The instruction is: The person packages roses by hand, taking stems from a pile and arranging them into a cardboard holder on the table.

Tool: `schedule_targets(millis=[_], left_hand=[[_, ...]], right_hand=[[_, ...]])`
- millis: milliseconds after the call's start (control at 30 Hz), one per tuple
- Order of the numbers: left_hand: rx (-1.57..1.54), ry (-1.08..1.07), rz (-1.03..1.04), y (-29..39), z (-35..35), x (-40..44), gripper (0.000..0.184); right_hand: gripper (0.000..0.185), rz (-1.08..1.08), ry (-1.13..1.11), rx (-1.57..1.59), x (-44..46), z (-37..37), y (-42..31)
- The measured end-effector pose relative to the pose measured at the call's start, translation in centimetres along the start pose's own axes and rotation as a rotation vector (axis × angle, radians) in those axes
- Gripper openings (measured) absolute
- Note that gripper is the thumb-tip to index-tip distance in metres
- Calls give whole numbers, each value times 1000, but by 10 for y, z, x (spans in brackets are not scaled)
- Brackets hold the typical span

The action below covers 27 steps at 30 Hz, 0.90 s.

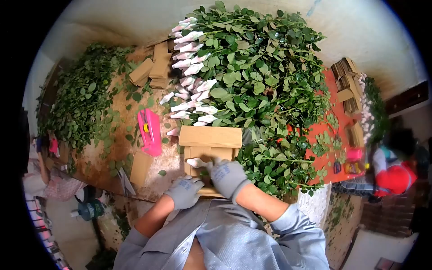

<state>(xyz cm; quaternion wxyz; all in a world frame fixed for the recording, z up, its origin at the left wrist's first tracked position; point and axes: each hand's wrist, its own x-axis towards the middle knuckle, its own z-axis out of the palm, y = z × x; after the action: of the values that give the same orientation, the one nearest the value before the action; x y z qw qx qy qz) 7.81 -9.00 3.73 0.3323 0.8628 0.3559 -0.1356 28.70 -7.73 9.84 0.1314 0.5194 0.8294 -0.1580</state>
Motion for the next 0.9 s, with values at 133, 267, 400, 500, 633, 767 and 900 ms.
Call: schedule_targets(millis=[133,267,400,500,633,767,900], left_hand=[[13,-53,-16,1,-6,2,45],[-35,-1,41,-3,-5,-3,55],[-280,-44,195,-27,-21,-11,51],[-578,157,40,-38,-28,-15,32],[-501,218,-143,-51,-37,-4,32],[-199,4,-11,-64,-26,16,36],[-124,12,-1,-63,-21,22,31]], right_hand=[[27,-43,115,139,40,28,-7],[34,-209,3,173,53,56,0],[33,-379,110,252,52,90,9],[35,-428,111,322,49,83,14],[34,-358,-99,315,50,65,9],[31,-313,-151,349,48,57,10],[28,-294,-200,357,45,53,10]])
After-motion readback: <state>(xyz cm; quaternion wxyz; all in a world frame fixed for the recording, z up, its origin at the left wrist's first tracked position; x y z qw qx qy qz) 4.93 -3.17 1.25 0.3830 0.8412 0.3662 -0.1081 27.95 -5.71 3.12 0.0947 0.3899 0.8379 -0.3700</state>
